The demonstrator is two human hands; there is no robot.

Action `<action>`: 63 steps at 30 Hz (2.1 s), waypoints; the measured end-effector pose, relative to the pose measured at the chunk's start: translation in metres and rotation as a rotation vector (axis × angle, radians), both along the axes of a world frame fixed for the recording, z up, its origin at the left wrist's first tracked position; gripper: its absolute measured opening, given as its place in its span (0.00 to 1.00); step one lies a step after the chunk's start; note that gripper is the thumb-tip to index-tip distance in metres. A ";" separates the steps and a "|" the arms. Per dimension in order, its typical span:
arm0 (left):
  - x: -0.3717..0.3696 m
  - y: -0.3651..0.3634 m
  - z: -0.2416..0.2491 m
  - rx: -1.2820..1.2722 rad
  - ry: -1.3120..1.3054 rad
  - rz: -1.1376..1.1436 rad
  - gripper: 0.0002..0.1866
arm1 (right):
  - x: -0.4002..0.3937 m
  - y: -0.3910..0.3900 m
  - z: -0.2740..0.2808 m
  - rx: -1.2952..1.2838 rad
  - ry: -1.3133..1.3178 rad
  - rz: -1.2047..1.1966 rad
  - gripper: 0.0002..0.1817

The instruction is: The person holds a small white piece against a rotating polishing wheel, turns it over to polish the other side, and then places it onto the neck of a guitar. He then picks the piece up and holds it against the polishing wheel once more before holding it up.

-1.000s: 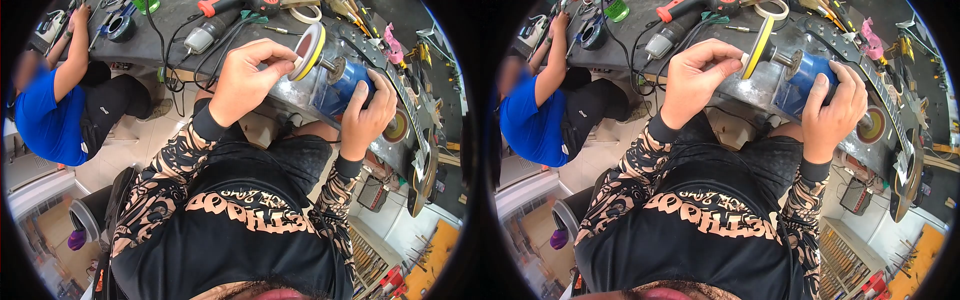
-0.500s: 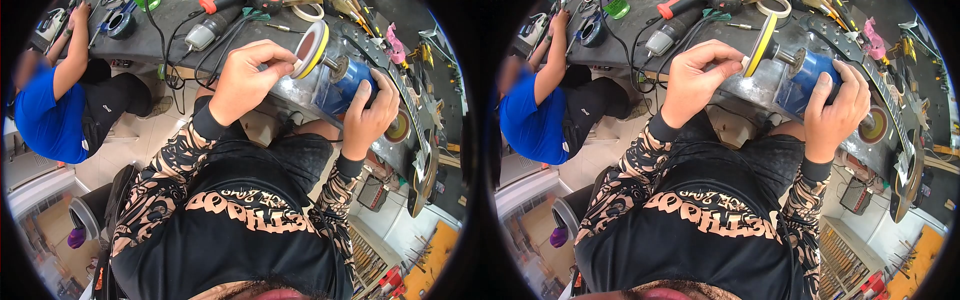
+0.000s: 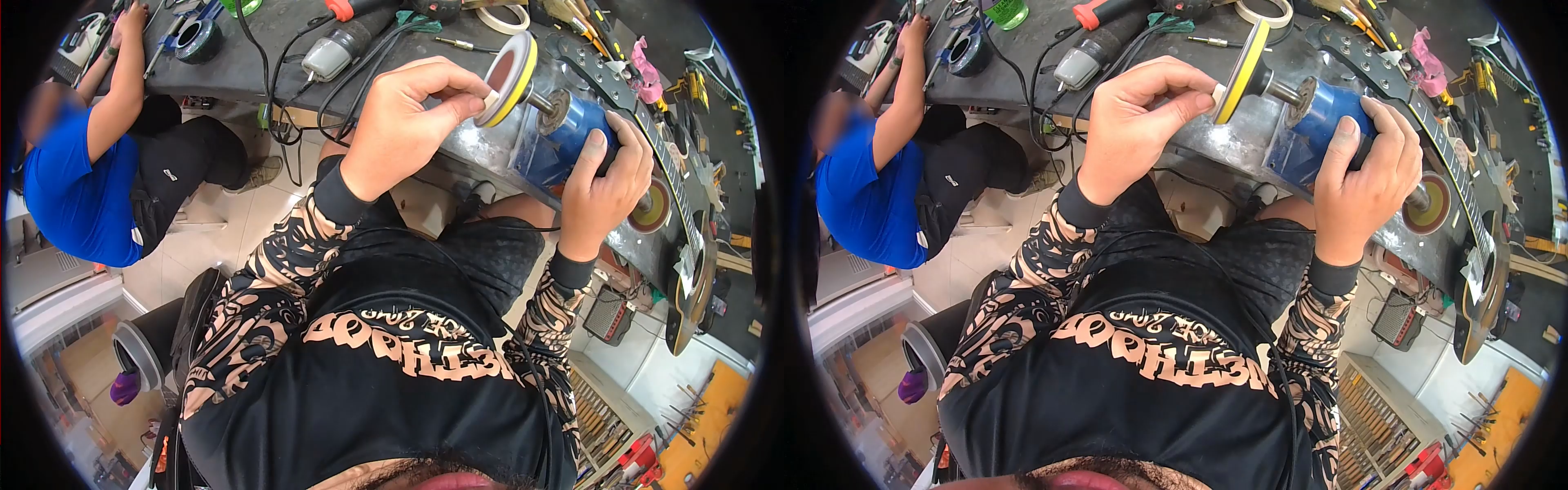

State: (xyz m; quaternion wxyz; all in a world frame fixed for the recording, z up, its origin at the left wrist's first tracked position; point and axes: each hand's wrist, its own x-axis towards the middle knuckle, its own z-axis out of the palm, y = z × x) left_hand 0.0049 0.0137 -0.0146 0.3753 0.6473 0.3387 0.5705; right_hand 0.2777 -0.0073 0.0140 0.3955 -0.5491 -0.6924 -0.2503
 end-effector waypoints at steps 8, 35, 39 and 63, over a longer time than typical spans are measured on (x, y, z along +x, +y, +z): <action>0.000 -0.001 -0.001 -0.018 0.004 -0.007 0.07 | 0.000 0.000 0.001 -0.002 0.017 0.011 0.15; -0.002 -0.002 -0.003 -0.001 0.040 -0.001 0.05 | 0.002 0.000 -0.001 0.015 0.004 0.019 0.15; 0.001 0.000 -0.003 -0.009 -0.023 -0.007 0.06 | 0.000 0.000 0.000 0.007 0.011 0.015 0.15; -0.003 -0.062 0.036 -0.681 -0.931 -0.578 0.16 | -0.058 -0.063 0.037 -0.356 0.505 0.630 0.17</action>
